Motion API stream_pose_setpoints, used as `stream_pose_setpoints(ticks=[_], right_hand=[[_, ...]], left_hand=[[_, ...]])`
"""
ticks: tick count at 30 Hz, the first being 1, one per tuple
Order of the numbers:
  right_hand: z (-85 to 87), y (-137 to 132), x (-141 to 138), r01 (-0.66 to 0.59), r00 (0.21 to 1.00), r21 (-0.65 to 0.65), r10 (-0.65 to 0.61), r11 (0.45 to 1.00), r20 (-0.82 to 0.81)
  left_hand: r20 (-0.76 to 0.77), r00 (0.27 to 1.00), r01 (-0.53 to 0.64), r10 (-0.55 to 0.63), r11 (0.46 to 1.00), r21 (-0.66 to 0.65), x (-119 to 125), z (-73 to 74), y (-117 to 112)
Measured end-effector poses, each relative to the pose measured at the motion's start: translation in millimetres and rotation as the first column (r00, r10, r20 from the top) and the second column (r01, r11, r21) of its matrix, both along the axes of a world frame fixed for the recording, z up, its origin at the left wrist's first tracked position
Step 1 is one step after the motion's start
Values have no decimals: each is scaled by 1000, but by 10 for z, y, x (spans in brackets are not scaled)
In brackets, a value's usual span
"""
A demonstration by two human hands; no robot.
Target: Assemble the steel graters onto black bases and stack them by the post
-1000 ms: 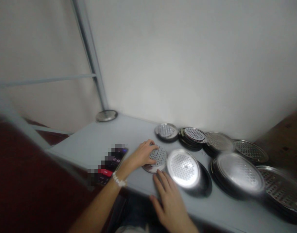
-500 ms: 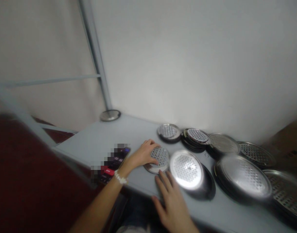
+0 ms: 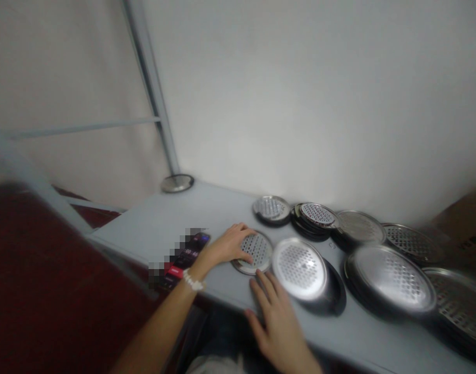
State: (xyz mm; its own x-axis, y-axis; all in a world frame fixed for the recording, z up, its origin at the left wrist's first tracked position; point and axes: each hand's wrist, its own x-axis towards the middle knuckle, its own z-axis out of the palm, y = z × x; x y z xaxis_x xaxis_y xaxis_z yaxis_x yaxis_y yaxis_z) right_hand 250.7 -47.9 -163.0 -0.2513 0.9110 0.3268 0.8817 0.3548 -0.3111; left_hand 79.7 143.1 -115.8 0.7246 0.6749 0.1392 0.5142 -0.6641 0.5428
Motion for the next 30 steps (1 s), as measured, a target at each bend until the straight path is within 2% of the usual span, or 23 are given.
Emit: stream_pose_setpoints(ticks=[11, 25, 30], right_hand=[[35, -5, 1, 1, 1000, -11, -2, 1000, -10], [23, -6, -2, -2, 999, 2, 2, 1000, -51], [-25, -14, -11, 14, 998, 7, -13, 1000, -63]], left_hand=[[6, 1000, 14, -14, 999, -43, 9, -38, 25], [-168, 983, -68, 79, 995, 70, -4, 84, -105], [-125, 992, -9, 12, 1000, 25, -32, 80, -60]])
